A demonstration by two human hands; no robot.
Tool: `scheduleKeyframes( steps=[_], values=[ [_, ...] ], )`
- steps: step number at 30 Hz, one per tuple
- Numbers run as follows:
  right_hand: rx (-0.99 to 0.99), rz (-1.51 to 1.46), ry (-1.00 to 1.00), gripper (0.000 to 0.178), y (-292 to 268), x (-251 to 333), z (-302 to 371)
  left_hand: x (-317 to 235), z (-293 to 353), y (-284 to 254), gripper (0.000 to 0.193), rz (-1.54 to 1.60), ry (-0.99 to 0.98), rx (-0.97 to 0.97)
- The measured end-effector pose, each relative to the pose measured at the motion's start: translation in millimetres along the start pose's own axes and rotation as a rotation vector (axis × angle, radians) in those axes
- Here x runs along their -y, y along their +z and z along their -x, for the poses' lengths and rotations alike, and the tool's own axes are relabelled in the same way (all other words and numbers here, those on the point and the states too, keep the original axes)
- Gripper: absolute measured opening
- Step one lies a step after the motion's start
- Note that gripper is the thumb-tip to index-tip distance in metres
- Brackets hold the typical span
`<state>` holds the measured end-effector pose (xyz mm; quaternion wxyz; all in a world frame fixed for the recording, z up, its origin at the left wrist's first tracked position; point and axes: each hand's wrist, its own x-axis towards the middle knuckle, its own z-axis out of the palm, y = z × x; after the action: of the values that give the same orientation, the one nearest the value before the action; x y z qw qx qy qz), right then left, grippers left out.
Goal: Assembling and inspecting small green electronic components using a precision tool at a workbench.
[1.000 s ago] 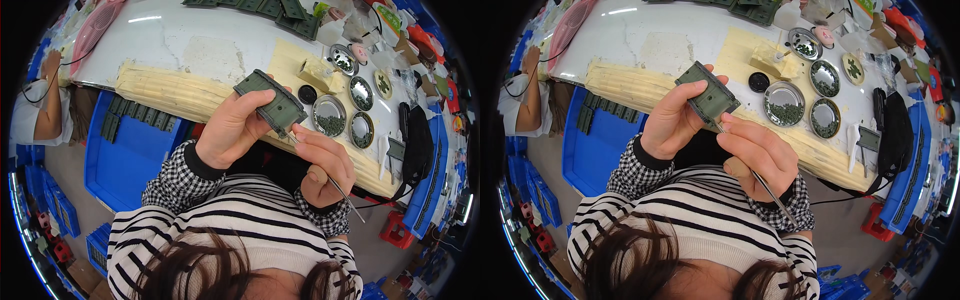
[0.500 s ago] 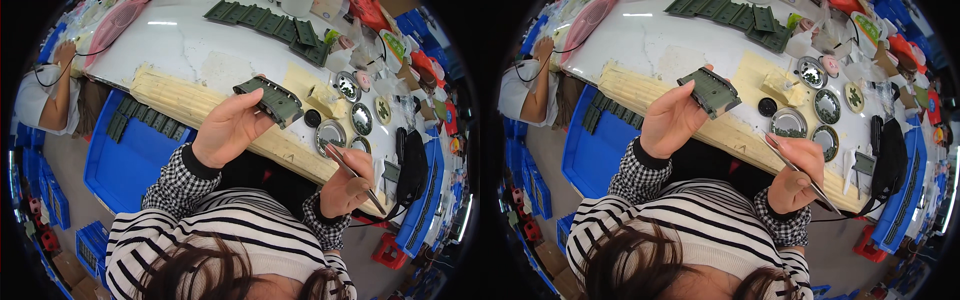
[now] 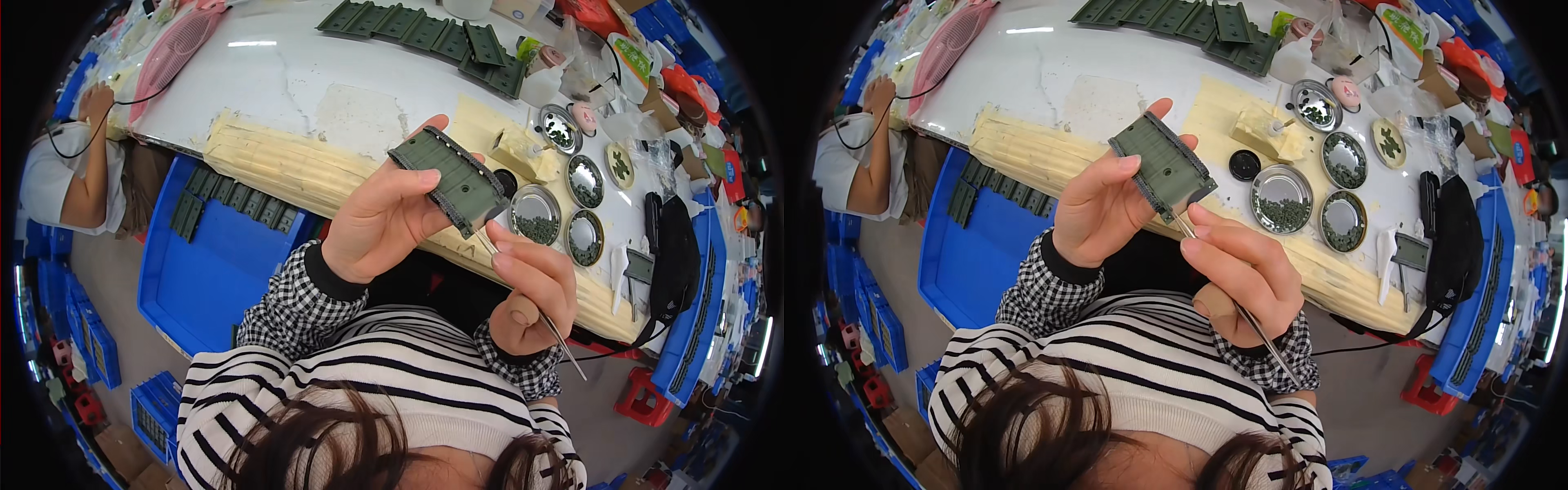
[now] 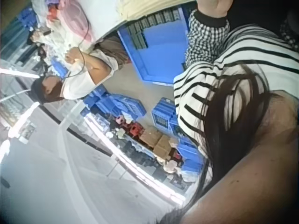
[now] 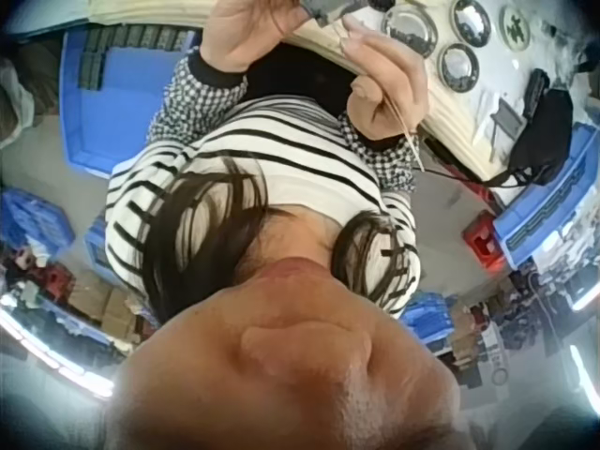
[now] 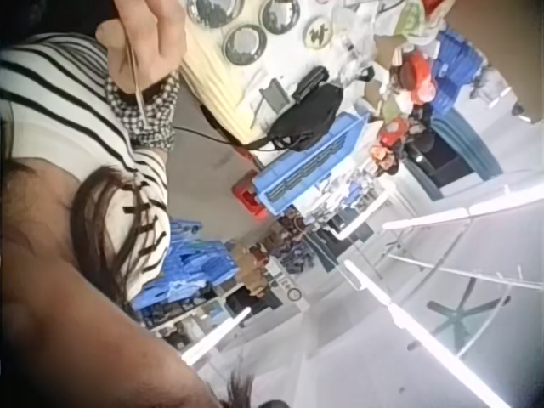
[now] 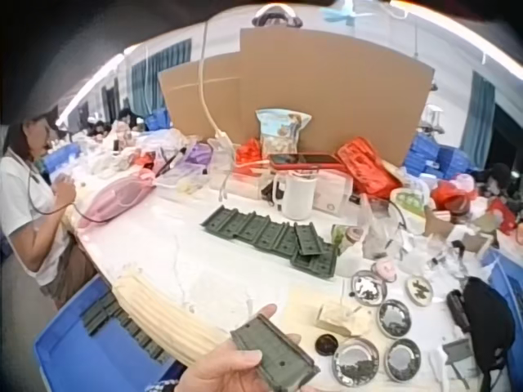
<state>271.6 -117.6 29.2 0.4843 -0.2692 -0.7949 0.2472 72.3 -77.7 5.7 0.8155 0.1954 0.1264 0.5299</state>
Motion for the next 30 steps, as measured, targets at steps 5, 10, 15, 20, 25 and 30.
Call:
scheduleKeyframes(
  steps=[5, 10, 15, 20, 25, 30],
  values=[
    [0.025, 0.033, 0.019, 0.034, -1.3, 3.9, -2.0, 1.5, 0.2, -1.5, 0.067, -0.007, 0.007, -0.004],
    [0.016, 0.053, 0.010, 0.034, 0.3, 2.6, -0.9, 1.4, -0.3, -1.1, 0.069, -0.027, 0.011, -0.007],
    [0.009, 0.046, 0.008, 0.033, 1.3, 2.1, -1.9, 0.5, -0.1, 0.0, 0.070, -0.040, 0.007, -0.004],
    [-0.005, 0.066, 0.022, 0.033, 1.5, 1.0, -0.5, 1.6, -0.6, -0.3, 0.070, -0.054, 0.007, -0.017],
    [0.009, 0.038, 0.034, 0.033, -0.6, 2.3, -4.0, 2.9, -1.2, -2.6, 0.070, -0.037, -0.009, -0.022],
    [0.018, 0.039, 0.038, 0.033, -1.9, 1.2, -3.7, 4.0, -1.8, -4.5, 0.069, -0.028, -0.021, -0.031]
  ],
)
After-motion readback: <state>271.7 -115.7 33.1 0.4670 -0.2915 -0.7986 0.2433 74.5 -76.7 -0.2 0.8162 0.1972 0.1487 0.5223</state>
